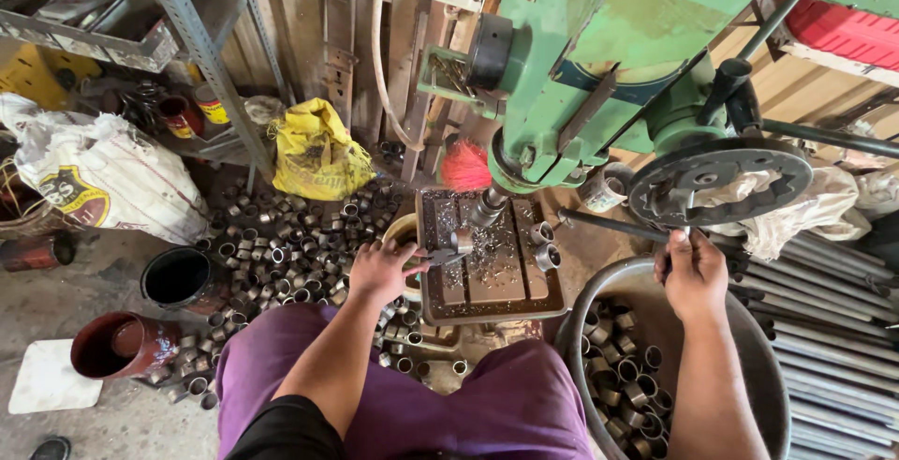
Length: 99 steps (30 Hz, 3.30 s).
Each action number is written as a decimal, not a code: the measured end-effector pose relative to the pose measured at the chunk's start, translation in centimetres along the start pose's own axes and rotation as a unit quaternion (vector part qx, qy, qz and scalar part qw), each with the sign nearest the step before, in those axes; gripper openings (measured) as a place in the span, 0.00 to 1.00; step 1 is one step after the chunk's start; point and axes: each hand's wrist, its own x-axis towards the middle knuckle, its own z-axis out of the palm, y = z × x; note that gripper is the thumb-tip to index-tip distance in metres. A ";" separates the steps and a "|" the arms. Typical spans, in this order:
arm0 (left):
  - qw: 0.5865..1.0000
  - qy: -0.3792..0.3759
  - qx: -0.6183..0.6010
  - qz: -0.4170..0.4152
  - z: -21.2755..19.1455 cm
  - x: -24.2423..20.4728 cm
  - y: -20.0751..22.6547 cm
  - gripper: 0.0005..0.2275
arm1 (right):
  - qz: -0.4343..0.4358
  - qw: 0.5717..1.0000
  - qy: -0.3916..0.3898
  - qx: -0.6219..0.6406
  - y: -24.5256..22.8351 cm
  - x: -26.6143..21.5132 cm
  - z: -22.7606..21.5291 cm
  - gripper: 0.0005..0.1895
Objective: The person operates a green drill press to machine small cylindrical metal parts. They pick up parts from a large metal basin, place them under the drill bit, and use a lever to lower the drill. After drilling, they remove the parts and place them into a pile on the floor.
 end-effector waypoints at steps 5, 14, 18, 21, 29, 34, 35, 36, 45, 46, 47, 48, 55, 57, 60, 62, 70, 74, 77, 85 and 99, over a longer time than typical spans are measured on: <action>0.999 0.026 0.021 0.021 0.2 0.0 -0.2 0.21 | 0.001 1.000 -0.011 0.000 0.1 0.1 -0.1 0.18; 1.000 -0.018 0.021 0.004 0.0 0.2 -0.2 0.21 | -0.002 1.000 -0.017 -0.016 -0.6 0.2 0.1 0.18; 0.998 -0.053 0.014 -0.007 0.0 0.3 -0.2 0.21 | -0.002 1.000 -0.019 0.003 -0.7 0.1 0.2 0.18; 0.999 -0.044 0.006 -0.003 -0.3 0.3 -0.4 0.22 | -0.013 1.000 -0.008 -0.014 0.3 0.3 0.1 0.19; 0.998 -0.063 0.015 0.003 -0.3 0.4 -0.4 0.19 | -0.015 1.000 0.006 0.019 7.8 5.1 0.2 0.24; 0.999 -0.044 0.014 0.013 0.0 0.2 -0.6 0.17 | -0.157 0.984 0.081 0.003 6.0 11.9 -1.2 0.33; 0.999 -0.043 0.019 0.012 -0.4 0.4 -0.5 0.17 | -0.164 0.982 0.088 0.010 5.2 13.4 -1.3 0.32; 0.999 -0.050 0.007 0.004 -0.9 0.3 -0.4 0.17 | -0.172 0.981 0.092 0.016 4.4 14.7 -1.5 0.32; 1.000 -0.017 0.006 0.007 -0.4 0.0 -0.5 0.22 | -0.107 0.948 -0.073 0.290 -4.2 20.7 -3.7 0.33; 0.999 -0.046 0.006 0.002 -0.5 0.2 -0.4 0.23 | -0.096 0.934 -0.119 0.321 -5.7 20.4 -3.4 0.34; 0.997 -0.074 0.006 -0.003 -0.6 0.5 -0.4 0.23 | -0.043 0.936 -0.075 0.340 -6.9 19.0 -3.3 0.31; 0.998 -0.065 0.007 -0.001 -0.6 0.5 -0.4 0.22 | -0.085 0.966 -0.090 0.228 -8.0 17.1 -3.8 0.29; 0.999 -0.023 0.028 0.008 -0.3 0.5 -0.5 0.23 | 0.127 0.946 -0.209 0.212 -8.1 8.4 -10.6 0.16; 0.999 -0.031 0.028 0.005 -0.3 0.6 -0.6 0.23 | 0.159 0.955 -0.249 0.033 -8.7 6.4 -11.2 0.17; 0.999 -0.043 0.018 -0.001 -0.8 0.5 -0.6 0.23 | 0.205 0.960 -0.147 -0.120 -8.0 2.7 -7.8 0.12; 0.999 -0.049 0.013 -0.008 -1.0 0.2 -0.2 0.23 | 0.146 0.966 -0.157 -0.142 -7.7 0.5 -5.3 0.13; 1.000 0.002 -0.005 0.006 -0.8 0.0 -0.5 0.24 | 0.063 0.980 -0.021 -0.186 -11.5 -1.4 -5.4 0.09; 1.000 -0.024 0.019 0.004 -0.7 0.3 -0.4 0.25 | 0.045 0.985 0.028 -0.162 -9.3 -2.1 -2.6 0.11; 0.999 -0.032 0.007 -0.013 -0.8 0.1 -0.4 0.23 | -0.038 0.998 0.003 -0.043 -8.2 -2.1 -3.0 0.15; 1.000 0.001 0.019 0.011 0.4 0.0 -0.9 0.24 | -0.059 0.998 -0.002 -0.009 -6.8 -2.0 -3.1 0.13; 0.999 -0.049 0.011 -0.018 -1.9 0.4 -0.1 0.23 | -0.092 0.996 0.013 0.013 -4.2 -1.1 -1.7 0.09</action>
